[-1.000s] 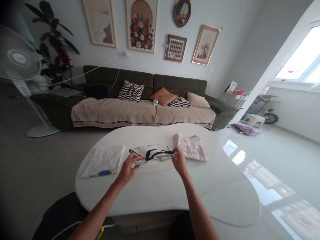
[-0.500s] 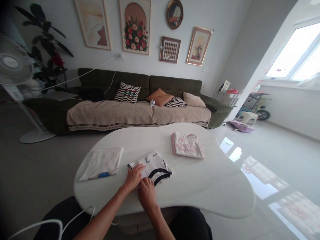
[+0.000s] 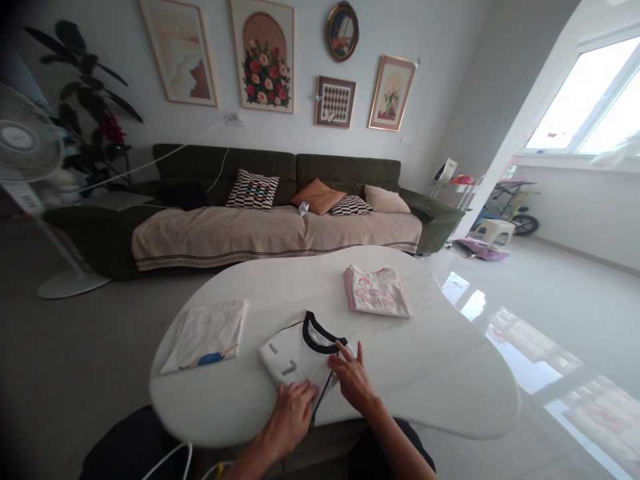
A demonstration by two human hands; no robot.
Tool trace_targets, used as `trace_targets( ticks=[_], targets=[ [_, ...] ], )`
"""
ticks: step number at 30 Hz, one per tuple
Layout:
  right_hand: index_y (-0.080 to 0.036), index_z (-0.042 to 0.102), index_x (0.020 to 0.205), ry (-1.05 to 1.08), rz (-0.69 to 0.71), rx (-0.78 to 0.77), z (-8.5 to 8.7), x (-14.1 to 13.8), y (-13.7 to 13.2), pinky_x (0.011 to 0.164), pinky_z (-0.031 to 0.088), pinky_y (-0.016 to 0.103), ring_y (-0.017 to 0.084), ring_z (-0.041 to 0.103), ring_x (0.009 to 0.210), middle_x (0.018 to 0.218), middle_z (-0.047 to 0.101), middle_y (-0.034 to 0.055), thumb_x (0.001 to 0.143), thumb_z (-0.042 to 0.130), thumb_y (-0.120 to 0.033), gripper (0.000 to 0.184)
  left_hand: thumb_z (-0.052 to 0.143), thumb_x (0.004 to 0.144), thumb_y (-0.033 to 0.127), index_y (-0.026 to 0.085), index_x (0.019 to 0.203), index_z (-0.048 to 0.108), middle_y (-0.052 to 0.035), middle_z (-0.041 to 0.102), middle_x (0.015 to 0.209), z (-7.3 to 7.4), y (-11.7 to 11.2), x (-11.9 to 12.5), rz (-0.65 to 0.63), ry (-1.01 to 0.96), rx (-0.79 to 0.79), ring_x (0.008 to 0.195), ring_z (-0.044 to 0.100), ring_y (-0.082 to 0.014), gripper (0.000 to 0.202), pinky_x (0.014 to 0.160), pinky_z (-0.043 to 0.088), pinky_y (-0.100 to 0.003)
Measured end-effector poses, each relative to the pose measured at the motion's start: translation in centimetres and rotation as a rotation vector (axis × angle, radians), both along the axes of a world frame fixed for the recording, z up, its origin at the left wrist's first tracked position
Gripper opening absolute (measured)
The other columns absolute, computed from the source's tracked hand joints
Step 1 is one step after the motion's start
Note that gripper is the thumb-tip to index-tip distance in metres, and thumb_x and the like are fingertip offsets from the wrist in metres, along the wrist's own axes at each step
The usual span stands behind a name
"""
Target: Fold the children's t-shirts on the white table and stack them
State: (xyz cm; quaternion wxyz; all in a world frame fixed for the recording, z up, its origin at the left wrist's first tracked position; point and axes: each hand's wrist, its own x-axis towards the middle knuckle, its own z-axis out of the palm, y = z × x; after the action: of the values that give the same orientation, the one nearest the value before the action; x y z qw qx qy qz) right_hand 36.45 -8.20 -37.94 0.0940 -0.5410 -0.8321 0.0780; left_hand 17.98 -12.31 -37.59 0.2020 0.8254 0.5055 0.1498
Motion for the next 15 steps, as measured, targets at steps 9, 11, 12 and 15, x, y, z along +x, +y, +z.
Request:
trace_targets(
  ticks=[9, 11, 12, 15],
  targets=[
    [-0.025, 0.035, 0.131, -0.02, -0.397, -0.118, -0.4, -1.0, 2.4, 0.098, 0.014, 0.057, 0.021, 0.007, 0.133, 0.145, 0.015, 0.0033, 0.079, 0.026, -0.009, 0.054, 0.036, 0.079, 0.014, 0.016, 0.098, 0.061, -0.0092, 0.062, 0.101, 0.8, 2.7, 3.6, -0.183, -0.268, -0.107, 0.094, 0.057, -0.0177, 0.032, 0.086, 0.042, -0.027],
    [-0.024, 0.027, 0.135, 0.033, -0.445, -0.087, -0.8, -1.2, 1.5, 0.1, 0.02, 0.05, 0.019, 0.008, 0.133, 0.145, 0.014, 0.0037, 0.083, 0.025, -0.016, 0.053, 0.037, 0.078, 0.013, 0.018, 0.102, 0.059, -0.0074, 0.061, 0.106, 0.1, 3.4, 1.6, -0.086, -0.352, 0.007, 0.099, 0.055, -0.0163, 0.033, 0.09, 0.041, -0.027],
    [-0.023, 0.026, 0.135, 0.05, -0.455, -0.083, -1.2, -1.5, 0.8, 0.1, 0.021, 0.048, 0.018, 0.009, 0.133, 0.145, 0.014, 0.0041, 0.084, 0.025, -0.019, 0.051, 0.038, 0.077, 0.014, 0.017, 0.104, 0.058, -0.0083, 0.059, 0.11, -0.5, 3.7, 0.5, 0.011, -0.356, 0.089, 0.103, 0.053, -0.0172, 0.034, 0.092, 0.04, -0.029],
    [-0.02, 0.028, 0.135, 0.051, -0.465, -0.122, -2.7, -2.6, -1.0, 0.101, 0.022, 0.044, 0.018, 0.011, 0.132, 0.145, 0.015, 0.0058, 0.085, 0.026, -0.025, 0.05, 0.042, 0.077, 0.017, 0.013, 0.104, 0.058, -0.0136, 0.057, 0.111, -2.7, 4.9, -2.9, 0.338, -0.226, 0.275, 0.107, 0.049, -0.0239, 0.032, 0.094, 0.039, -0.039]
  ],
)
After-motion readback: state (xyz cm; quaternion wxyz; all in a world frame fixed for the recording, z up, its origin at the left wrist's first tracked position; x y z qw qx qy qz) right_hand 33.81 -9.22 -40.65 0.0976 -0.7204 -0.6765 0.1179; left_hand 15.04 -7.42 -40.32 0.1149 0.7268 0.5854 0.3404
